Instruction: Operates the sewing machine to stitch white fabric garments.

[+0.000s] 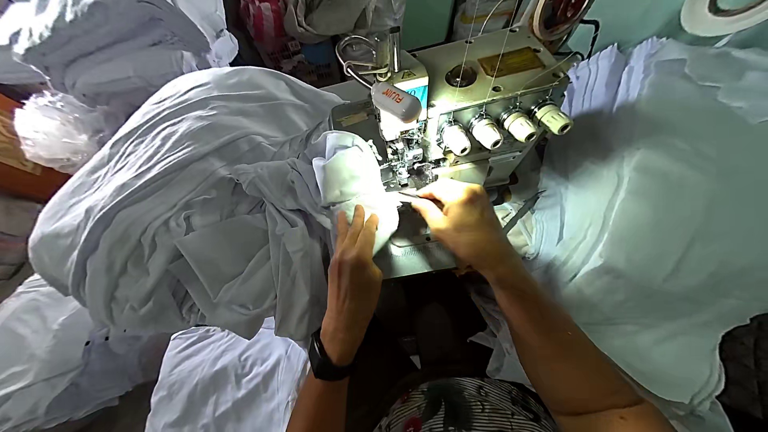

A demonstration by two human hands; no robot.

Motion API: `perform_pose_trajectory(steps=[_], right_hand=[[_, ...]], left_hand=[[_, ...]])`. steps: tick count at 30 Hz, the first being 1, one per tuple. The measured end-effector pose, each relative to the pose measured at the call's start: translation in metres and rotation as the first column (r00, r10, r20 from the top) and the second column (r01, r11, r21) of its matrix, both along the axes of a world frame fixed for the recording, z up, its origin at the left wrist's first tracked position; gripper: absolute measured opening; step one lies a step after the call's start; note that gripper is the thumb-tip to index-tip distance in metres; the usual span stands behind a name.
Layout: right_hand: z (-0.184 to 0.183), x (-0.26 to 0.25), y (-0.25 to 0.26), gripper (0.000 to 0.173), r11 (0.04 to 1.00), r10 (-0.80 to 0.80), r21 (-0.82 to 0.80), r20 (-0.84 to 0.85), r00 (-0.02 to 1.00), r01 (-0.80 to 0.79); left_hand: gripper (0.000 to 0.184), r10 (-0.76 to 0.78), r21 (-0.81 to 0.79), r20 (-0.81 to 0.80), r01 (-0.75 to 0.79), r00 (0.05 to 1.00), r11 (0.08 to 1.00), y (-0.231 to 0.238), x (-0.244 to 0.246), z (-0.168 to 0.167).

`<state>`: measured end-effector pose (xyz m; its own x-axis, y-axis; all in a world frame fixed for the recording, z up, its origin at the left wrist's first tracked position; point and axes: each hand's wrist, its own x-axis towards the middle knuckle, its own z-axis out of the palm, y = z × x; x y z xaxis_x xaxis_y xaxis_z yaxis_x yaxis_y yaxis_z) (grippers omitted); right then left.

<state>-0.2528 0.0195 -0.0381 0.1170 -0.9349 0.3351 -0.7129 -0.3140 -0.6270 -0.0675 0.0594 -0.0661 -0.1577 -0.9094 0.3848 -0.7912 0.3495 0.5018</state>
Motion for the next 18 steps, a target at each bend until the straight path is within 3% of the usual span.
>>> perform_pose_trajectory(steps=[3, 6, 8, 13, 18], right_hand=[[-0.026, -0.019, 0.015, 0.015, 0.973, -0.075, 0.231, 0.309, 0.948, 0.001], [-0.045, -0.021, 0.027, 0.011, 0.914, -0.181, 0.391, 0.632, 0.753, -0.109], [-0.051, -0.018, 0.031, 0.01, 0.883, -0.248, 0.434, 0.756, 0.606, -0.179], [-0.051, -0.001, 0.035, 0.019, 0.847, -0.31, 0.429, 0.878, 0.364, -0.313], [-0.046, 0.019, 0.028, 0.02, 0.826, -0.327, 0.433, 0.889, 0.319, -0.361]], left_hand=[[0.051, -0.031, 0.029, 0.004, 0.031, 1.0, 0.999, 0.021, 0.004, -0.017], [0.051, -0.05, 0.049, 0.027, 0.049, 0.998, 0.998, 0.035, 0.004, -0.026], [0.049, -0.059, 0.054, 0.034, 0.057, 0.998, 0.997, 0.042, 0.003, -0.029], [0.05, -0.084, 0.065, 0.001, 0.084, 0.996, 0.994, 0.058, 0.004, -0.03], [0.049, -0.12, 0.049, -0.028, 0.121, 0.992, 0.991, 0.076, 0.008, -0.029]])
